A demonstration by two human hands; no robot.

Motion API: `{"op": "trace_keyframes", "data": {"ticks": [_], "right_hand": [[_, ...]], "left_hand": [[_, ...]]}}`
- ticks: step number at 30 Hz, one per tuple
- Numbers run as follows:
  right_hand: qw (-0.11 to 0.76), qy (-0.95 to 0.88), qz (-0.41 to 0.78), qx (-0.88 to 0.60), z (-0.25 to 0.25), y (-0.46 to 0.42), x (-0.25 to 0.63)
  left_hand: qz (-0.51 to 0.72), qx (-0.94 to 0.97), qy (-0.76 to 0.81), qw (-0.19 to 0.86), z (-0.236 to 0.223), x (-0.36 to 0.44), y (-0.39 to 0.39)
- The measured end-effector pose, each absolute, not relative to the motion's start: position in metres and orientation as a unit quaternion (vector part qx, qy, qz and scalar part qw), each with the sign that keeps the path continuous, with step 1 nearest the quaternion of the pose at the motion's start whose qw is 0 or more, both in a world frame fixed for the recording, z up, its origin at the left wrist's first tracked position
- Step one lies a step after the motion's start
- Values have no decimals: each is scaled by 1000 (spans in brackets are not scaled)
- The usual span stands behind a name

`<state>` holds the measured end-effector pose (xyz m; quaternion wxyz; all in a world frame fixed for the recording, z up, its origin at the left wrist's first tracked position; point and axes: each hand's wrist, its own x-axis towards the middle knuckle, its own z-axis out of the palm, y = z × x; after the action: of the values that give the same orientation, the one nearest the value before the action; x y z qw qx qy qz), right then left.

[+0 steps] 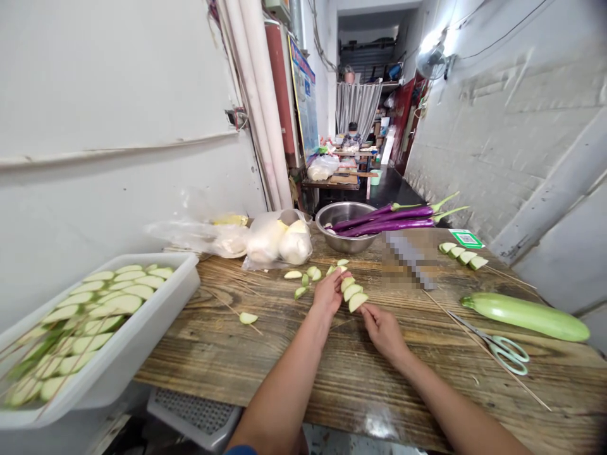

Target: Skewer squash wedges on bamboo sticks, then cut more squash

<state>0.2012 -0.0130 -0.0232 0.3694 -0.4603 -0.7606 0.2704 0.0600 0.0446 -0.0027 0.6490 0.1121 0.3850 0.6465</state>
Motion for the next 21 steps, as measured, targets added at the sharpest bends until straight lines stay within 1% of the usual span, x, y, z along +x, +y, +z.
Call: {"op": "trace_keyframes", "data": {"ticks": [3, 5, 11, 14, 16, 21], "right_hand": [[388, -730, 334, -452, -24, -10, 200], [395, -726, 344, -445, -24, -9, 199], [431, -718, 308, -452, -26, -4, 201], [437, -716, 300, -454, -28, -1, 203], [433, -721, 292, -455, -30, 1, 203], [420, -740, 275, -448, -32, 1, 202]], "left_hand": [[637, 107, 377, 664, 0, 60, 44], [635, 111, 373, 668, 2, 59, 44], [591, 190, 337, 708, 0, 63, 37], [557, 223, 352, 718, -2, 65, 34], [542, 213, 370, 724, -3, 66, 33], [595, 156, 373, 695, -6, 71, 38]]}}
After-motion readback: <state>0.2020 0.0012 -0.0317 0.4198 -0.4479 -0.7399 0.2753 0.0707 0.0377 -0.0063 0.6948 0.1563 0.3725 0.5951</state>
